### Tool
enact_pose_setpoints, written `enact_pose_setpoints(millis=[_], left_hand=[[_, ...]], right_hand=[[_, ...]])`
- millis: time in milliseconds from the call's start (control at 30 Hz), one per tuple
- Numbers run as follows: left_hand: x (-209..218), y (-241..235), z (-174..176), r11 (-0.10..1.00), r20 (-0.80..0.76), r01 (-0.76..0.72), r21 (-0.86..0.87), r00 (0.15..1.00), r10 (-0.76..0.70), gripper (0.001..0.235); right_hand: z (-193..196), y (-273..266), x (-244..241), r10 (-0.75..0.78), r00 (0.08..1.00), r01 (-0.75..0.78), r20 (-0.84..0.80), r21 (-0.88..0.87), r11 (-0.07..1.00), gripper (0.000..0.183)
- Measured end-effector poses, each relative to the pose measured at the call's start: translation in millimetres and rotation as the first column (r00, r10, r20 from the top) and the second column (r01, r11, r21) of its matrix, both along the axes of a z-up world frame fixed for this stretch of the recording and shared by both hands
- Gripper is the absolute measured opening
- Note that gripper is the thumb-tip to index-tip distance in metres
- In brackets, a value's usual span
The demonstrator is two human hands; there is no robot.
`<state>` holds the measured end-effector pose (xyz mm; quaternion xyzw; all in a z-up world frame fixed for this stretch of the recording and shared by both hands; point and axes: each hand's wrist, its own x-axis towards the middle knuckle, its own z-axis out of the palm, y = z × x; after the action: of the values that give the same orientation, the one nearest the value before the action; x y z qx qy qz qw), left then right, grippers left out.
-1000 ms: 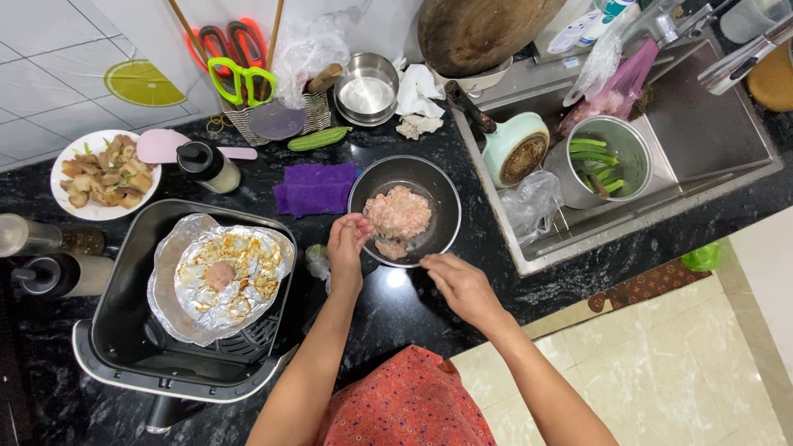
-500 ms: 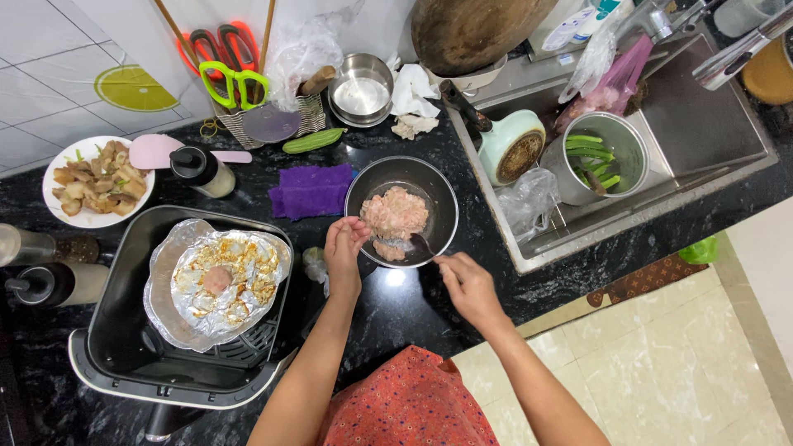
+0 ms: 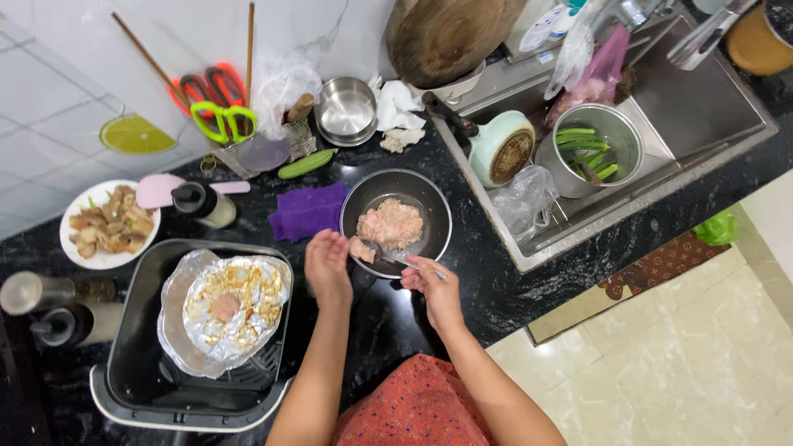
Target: The person mixes ground meat in a metal bowl using a spoon, then scoops portions and shapes them into balls with their hands. The formed meatballs are placed onto a foil-lined tray.
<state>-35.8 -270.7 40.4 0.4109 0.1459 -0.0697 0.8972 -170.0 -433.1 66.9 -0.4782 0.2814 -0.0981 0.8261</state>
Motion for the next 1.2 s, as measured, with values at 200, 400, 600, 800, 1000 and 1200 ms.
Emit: enact_pose_setpoints(millis=[200, 400, 600, 800, 1000, 1200], left_hand=[[13, -17, 43, 0.971, -0.157, 0.235, -0.048, 0.958, -0.239, 0.05], [7, -45, 62, 0.823, -0.241, 0.497, -0.274, 0.793, -0.559, 0.063], [4, -41, 19, 0.787, -0.136, 0.588, -0.187, 0.778, -0.614, 0.036], [9, -30, -2, 0.827, -0.169, 0.557, -0.072, 0.811, -0.561, 0.033], [14, -27, 25, 0.851, -0.144, 0.476, -0.221, 0.848, -0.511, 0.035], [6, -23, 62, 0.851, -0.224, 0.515, -0.097, 0.822, -0.523, 0.035]], right_hand=[[46, -14, -14, 0.082, 0.992, -0.054, 0.097, -0.263, 0.963, 0.03], [98, -20, -20, 0.215, 0.953, -0.066, 0.214, -0.547, 0.835, 0.026], [105, -47, -34, 0.107, 0.977, 0.013, 0.184, -0.553, 0.833, 0.028], [89, -57, -40, 0.191, 0.979, -0.095, 0.064, -0.691, 0.716, 0.025], [83, -50, -37, 0.319, 0.943, -0.217, -0.092, -0.898, 0.383, 0.027], [84, -45, -28, 0.408, 0.909, -0.172, -0.085, -0.968, 0.183, 0.024]])
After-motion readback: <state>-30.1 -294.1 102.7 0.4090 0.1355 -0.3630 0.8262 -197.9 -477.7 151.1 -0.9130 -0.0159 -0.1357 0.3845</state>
